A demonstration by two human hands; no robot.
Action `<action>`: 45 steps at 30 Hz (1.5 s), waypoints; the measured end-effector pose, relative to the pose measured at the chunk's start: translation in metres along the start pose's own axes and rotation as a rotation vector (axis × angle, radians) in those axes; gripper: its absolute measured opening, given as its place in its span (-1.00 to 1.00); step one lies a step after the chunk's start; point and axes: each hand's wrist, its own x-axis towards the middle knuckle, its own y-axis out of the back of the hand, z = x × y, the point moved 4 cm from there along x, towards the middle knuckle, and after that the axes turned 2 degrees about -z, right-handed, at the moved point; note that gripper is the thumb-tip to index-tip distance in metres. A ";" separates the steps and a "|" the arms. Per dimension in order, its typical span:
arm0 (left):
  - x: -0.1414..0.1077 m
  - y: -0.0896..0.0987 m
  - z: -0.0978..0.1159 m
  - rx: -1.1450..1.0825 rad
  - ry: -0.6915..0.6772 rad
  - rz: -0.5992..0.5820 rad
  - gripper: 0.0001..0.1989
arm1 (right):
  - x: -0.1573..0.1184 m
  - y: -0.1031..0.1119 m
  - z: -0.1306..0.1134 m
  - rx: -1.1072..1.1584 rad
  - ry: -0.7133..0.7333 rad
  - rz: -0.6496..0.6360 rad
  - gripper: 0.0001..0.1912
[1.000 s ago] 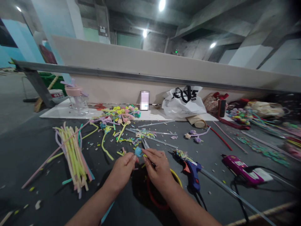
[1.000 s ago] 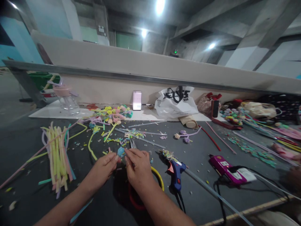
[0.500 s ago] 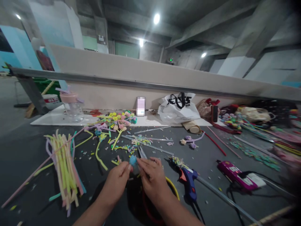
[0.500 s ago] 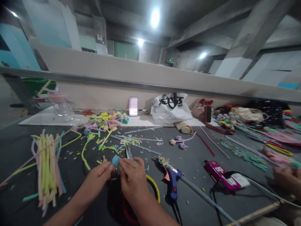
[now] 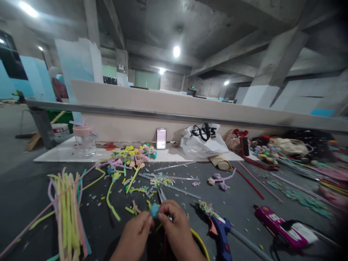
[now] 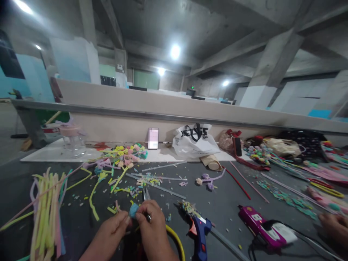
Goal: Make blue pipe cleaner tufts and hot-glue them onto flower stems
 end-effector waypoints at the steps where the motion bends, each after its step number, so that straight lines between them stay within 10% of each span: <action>1: 0.001 -0.001 -0.001 0.023 -0.017 0.007 -0.71 | 0.000 0.001 0.001 0.001 0.007 0.003 -0.85; 24: 0.008 -0.002 -0.015 0.068 -0.099 0.019 -0.69 | -0.011 0.001 0.013 -0.488 0.505 0.057 -0.67; 45: 0.004 -0.006 -0.012 0.115 -0.146 0.005 -0.69 | -0.005 0.000 0.010 -0.023 0.143 -0.039 -0.88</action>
